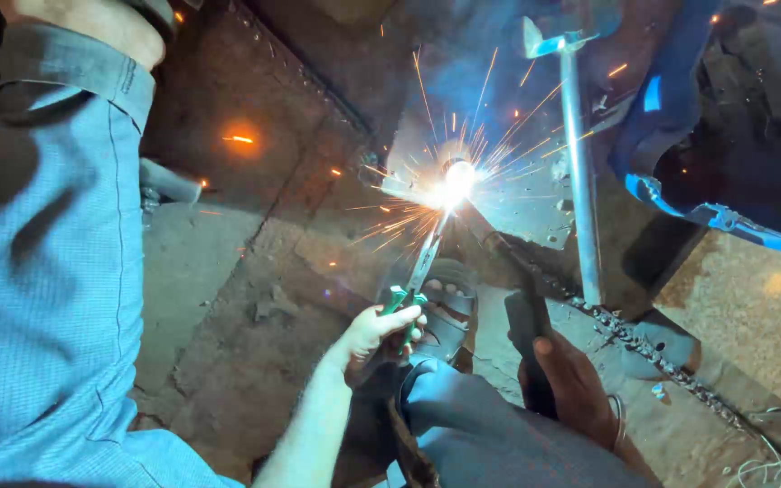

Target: Welding and hammering small metal ring components onto a metal base sheet in a workshop.

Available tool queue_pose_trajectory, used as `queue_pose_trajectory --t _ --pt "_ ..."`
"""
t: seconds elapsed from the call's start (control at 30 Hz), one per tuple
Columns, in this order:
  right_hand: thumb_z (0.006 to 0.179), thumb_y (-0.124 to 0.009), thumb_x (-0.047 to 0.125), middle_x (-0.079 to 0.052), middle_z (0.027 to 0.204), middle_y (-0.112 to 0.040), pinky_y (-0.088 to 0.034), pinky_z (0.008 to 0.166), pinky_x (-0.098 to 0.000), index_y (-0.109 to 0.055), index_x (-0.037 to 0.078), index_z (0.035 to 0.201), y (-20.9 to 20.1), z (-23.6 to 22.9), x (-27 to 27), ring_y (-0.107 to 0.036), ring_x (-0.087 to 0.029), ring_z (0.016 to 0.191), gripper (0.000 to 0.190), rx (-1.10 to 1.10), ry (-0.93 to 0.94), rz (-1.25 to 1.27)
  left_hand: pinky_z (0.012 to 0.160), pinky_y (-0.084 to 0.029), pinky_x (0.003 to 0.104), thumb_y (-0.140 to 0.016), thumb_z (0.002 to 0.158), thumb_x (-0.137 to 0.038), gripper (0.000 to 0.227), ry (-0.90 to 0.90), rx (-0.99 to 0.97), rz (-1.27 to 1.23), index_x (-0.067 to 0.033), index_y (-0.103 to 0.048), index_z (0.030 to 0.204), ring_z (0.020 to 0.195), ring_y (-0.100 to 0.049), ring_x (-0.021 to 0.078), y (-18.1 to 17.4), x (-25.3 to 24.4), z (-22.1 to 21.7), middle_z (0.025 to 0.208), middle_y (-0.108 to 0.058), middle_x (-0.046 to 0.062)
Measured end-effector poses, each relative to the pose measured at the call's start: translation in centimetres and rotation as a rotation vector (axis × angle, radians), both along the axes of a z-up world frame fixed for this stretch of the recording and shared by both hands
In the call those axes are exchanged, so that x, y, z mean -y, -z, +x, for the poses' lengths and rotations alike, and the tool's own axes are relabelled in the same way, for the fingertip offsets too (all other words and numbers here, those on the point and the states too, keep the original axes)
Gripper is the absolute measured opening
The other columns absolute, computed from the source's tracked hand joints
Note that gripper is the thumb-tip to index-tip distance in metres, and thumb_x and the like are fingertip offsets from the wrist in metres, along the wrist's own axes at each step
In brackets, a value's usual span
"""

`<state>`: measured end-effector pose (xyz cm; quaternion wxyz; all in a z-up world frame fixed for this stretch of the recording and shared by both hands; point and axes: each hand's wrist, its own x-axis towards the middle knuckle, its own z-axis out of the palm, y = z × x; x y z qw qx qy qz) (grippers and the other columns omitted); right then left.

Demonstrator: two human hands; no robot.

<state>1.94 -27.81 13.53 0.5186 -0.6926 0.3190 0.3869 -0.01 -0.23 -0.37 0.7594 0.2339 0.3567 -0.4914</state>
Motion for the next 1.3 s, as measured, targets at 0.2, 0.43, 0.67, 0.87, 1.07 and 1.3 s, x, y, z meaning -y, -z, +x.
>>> queue_pose_trajectory --t 0.2,0.43,0.67,0.87,1.07,1.3 --pt "0.097 -0.048 0.051 -0.002 0.067 -0.057 -0.037 0.049 -0.0284 -0.066 0.003 0.127 -1.0 0.9 -1.1 -0.048 -0.011 0.055 0.06 -0.066 0.052 -0.044 0.058 -0.05 0.027 -0.074 0.091 -0.036 0.027 0.01 0.006 0.001 -0.0099 -0.071 0.099 0.062 -0.061 0.0092 -0.1 0.2 0.3 0.078 -0.067 -0.002" --pt "0.098 -0.048 0.047 -0.006 0.057 -0.054 -0.038 0.038 -0.0354 -0.06 0.002 0.113 1.1 -0.8 0.7 -0.045 -0.015 0.042 0.049 0.075 0.136 0.029 0.056 -0.048 0.03 -0.075 0.089 -0.035 0.03 -0.059 0.006 -0.032 -0.0084 -0.068 0.101 0.064 -0.06 0.0136 0.9 0.7 -0.5 0.08 -0.066 0.001" --pt "0.1 -0.051 0.051 -0.01 0.059 -0.054 -0.036 0.043 -0.0377 -0.06 0.001 0.113 4.5 -8.5 2.8 -0.044 -0.018 0.045 0.053 0.153 0.121 -0.246 0.055 -0.045 0.029 -0.076 0.089 -0.036 0.031 -0.037 -0.014 -0.052 -0.0093 -0.067 0.102 0.065 -0.059 0.0142 1.5 0.6 -1.1 0.08 -0.065 0.001" --pt "0.099 -0.059 0.053 -0.014 0.094 -0.068 -0.046 0.062 -0.0358 -0.053 0.003 0.141 18.1 -20.4 7.2 -0.061 -0.022 0.071 0.065 0.508 0.065 -0.569 0.06 -0.044 0.031 -0.077 0.089 -0.038 0.032 -0.046 0.008 -0.08 -0.0111 -0.066 0.103 0.069 -0.058 0.0151 0.9 0.3 -0.7 0.083 -0.064 0.0" --pt "0.095 -0.064 0.041 -0.017 0.104 -0.074 -0.05 0.074 -0.0507 -0.048 0.011 0.15 17.2 -14.3 4.9 -0.066 -0.037 0.084 0.065 0.212 -0.038 -0.891 0.062 -0.041 0.031 -0.07 0.095 -0.047 0.037 -0.106 -0.031 -0.297 -0.0122 -0.064 0.105 0.072 -0.055 0.016 0.7 0.4 -0.2 0.086 -0.061 0.001" --pt "0.093 -0.067 0.033 -0.018 0.109 -0.068 -0.056 0.078 -0.0436 -0.058 0.004 0.135 12.7 -7.3 2.2 -0.068 -0.034 0.095 0.051 0.596 -0.214 -0.712 0.066 -0.049 0.034 -0.066 0.098 -0.045 0.039 -0.087 0.027 -0.125 -0.0087 -0.066 0.112 0.075 -0.063 0.0194 0.4 1.2 0.4 0.09 -0.067 0.004"
